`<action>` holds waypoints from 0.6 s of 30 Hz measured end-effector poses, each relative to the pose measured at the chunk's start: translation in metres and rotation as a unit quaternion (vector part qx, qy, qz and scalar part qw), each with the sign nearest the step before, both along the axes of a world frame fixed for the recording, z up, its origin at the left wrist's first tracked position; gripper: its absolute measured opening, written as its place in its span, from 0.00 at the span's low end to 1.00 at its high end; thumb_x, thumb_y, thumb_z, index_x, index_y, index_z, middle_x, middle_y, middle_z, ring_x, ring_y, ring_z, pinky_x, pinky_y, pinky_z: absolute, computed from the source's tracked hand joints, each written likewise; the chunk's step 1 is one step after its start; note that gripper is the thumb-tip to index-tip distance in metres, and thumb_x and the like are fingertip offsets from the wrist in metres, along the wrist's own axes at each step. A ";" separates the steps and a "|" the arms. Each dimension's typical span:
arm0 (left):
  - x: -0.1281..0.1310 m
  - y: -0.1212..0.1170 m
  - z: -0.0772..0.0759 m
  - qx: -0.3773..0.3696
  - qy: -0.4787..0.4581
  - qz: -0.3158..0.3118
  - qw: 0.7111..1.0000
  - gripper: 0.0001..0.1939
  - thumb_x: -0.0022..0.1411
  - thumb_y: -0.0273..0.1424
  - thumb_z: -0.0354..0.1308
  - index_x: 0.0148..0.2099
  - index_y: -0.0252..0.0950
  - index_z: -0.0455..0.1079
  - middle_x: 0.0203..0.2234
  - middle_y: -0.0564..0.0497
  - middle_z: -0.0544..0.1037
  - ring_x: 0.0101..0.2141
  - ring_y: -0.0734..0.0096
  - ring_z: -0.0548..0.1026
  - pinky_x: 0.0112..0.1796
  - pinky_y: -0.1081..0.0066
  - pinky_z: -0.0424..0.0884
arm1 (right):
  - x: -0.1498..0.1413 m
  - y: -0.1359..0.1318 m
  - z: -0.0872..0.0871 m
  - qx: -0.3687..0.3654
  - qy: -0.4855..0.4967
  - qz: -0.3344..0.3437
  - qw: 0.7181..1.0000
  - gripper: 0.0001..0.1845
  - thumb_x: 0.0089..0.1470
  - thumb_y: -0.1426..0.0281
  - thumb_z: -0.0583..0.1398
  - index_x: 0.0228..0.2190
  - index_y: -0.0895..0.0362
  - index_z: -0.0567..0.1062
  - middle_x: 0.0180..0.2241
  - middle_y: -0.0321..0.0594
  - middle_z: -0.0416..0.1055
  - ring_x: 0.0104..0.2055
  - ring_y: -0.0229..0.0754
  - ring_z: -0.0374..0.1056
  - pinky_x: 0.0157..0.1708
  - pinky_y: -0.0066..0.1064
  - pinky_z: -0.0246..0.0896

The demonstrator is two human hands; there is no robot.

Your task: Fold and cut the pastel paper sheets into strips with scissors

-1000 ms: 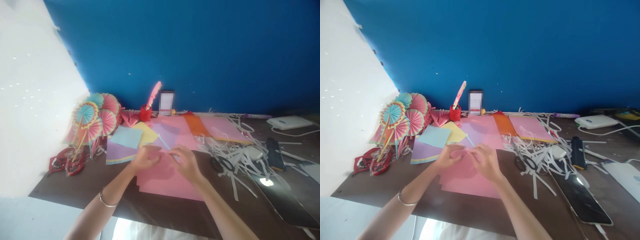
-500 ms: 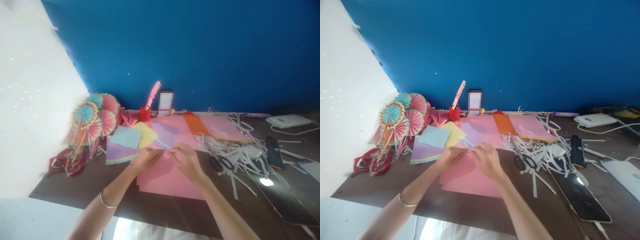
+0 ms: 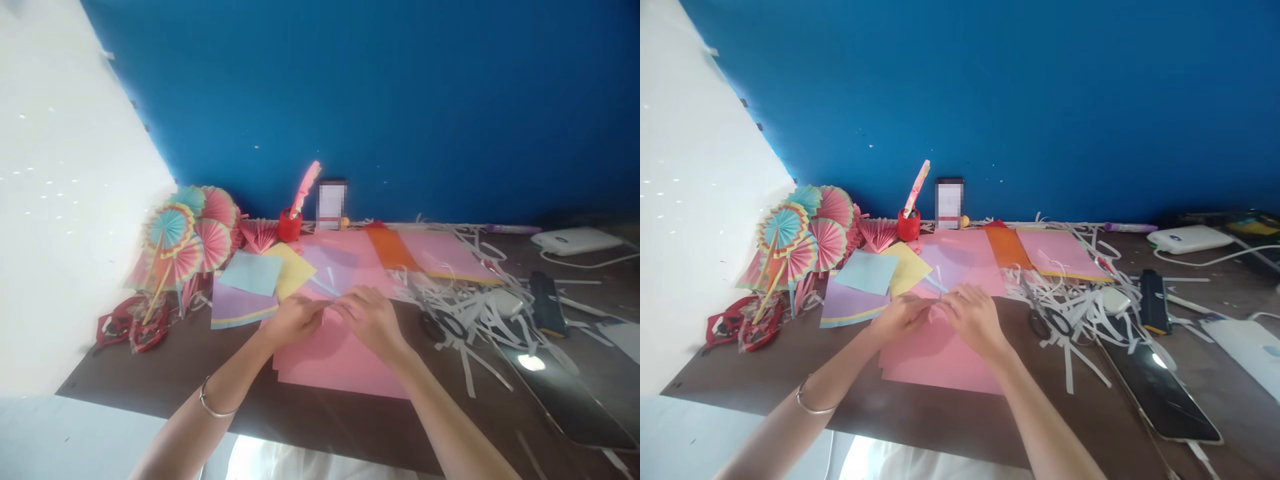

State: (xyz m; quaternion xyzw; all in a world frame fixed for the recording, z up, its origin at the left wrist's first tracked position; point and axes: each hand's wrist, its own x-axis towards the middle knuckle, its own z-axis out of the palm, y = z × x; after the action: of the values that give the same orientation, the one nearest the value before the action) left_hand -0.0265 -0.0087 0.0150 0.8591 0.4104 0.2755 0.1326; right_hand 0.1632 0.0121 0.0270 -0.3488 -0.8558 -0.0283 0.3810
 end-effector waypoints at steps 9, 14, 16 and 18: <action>0.001 0.008 -0.008 0.065 0.002 0.000 0.998 0.14 0.63 0.26 0.43 0.44 0.37 0.69 0.36 0.46 0.76 0.35 0.69 0.74 0.37 0.69 0.68 | -0.002 -0.003 0.000 -0.025 -0.024 0.014 0.999 0.08 0.54 0.69 0.56 0.25 0.55 0.73 0.25 0.37 0.71 0.29 0.38 0.64 0.31 0.31 0.52; -0.001 0.007 -0.010 0.035 0.041 0.028 0.998 0.17 0.62 0.25 0.44 0.50 0.37 0.67 0.25 0.49 0.75 0.28 0.69 0.73 0.31 0.70 0.67 | 0.001 -0.001 0.002 -0.034 -0.053 0.013 0.998 0.07 0.54 0.69 0.56 0.27 0.55 0.73 0.27 0.38 0.72 0.31 0.40 0.65 0.33 0.32 0.53; -0.001 0.007 -0.009 0.009 0.022 0.017 1.000 0.16 0.62 0.26 0.45 0.49 0.38 0.68 0.26 0.50 0.76 0.28 0.69 0.73 0.31 0.71 0.66 | 0.002 0.000 0.002 -0.038 -0.065 0.008 0.997 0.08 0.55 0.69 0.56 0.27 0.55 0.73 0.27 0.38 0.71 0.31 0.40 0.65 0.33 0.32 0.52; 0.000 0.006 -0.007 -0.012 -0.010 0.002 1.000 0.15 0.61 0.24 0.45 0.45 0.37 0.70 0.30 0.49 0.77 0.30 0.70 0.73 0.32 0.72 0.67 | 0.003 0.000 0.002 -0.041 -0.067 0.009 0.997 0.08 0.55 0.69 0.56 0.28 0.55 0.73 0.27 0.38 0.71 0.31 0.40 0.65 0.32 0.32 0.52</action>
State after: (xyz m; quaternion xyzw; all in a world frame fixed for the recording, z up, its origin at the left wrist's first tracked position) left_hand -0.0265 -0.0025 0.0075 0.8535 0.4145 0.2795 0.1468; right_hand 0.1662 0.0125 0.0290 -0.3538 -0.8827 -0.0133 0.3089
